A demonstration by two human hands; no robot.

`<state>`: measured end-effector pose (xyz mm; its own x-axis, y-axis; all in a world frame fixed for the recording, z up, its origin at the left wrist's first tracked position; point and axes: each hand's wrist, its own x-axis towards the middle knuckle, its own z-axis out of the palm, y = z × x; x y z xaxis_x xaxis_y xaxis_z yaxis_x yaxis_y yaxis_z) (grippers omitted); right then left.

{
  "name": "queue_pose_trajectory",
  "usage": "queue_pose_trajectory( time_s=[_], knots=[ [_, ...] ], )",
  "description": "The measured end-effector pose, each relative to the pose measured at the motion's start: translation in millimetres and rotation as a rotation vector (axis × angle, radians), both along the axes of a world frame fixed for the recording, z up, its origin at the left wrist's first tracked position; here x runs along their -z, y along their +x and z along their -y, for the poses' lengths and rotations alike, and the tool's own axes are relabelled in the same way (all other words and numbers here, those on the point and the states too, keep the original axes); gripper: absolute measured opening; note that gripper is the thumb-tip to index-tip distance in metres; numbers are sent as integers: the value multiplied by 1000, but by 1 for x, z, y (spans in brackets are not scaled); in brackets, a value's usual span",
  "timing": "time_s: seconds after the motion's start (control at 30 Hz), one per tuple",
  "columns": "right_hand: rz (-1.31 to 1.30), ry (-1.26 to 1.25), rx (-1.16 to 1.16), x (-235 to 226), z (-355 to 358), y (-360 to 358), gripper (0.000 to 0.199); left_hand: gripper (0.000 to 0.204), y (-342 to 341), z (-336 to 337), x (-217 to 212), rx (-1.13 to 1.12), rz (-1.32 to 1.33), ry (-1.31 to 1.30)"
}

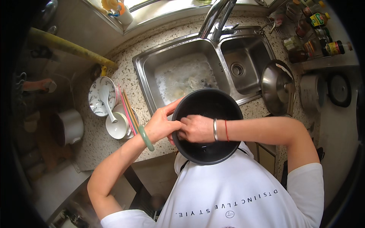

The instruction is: The person washes a black rice cooker inner pot in a kitchen sink using a yellow sponge and running water. They scrub the interior and exterior surfaces, rinse the pot thoroughly, and then dry it with a white cloth before placing it back into the rice cooker base.

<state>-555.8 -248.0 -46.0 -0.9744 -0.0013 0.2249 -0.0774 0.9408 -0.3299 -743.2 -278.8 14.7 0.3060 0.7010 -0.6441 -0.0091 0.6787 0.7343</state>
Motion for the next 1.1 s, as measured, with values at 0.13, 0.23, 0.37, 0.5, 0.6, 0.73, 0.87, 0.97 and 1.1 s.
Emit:
queue_pose_trajectory(
  time_s=[0.13,0.23,0.37,0.5,0.6,0.73,0.87,0.97,1.1],
  knots=[
    [-43,149,-50,8,-29,-2,12,80,-2,1,-1,-6,3,-11],
    [59,192,4,11,-39,10,13,80,-2,2,-5,-1,6,-28],
    [326,183,111,2,-42,33,14,80,-4,4,-4,-19,23,-29],
    [600,116,173,-8,-23,57,14,79,-3,5,-4,-35,34,-20],
    [726,-98,133,-21,-6,63,15,79,-1,4,-2,-35,36,-7],
    [547,-384,65,-22,19,46,17,79,1,0,-2,-4,35,9],
    [260,-291,-20,-20,20,16,13,79,0,0,-5,-10,25,-1],
    [29,-79,-99,-4,7,1,12,80,-1,1,-3,-9,3,49],
    [-105,62,-138,7,-24,-8,10,81,0,0,-12,-3,-4,18]
  ],
)
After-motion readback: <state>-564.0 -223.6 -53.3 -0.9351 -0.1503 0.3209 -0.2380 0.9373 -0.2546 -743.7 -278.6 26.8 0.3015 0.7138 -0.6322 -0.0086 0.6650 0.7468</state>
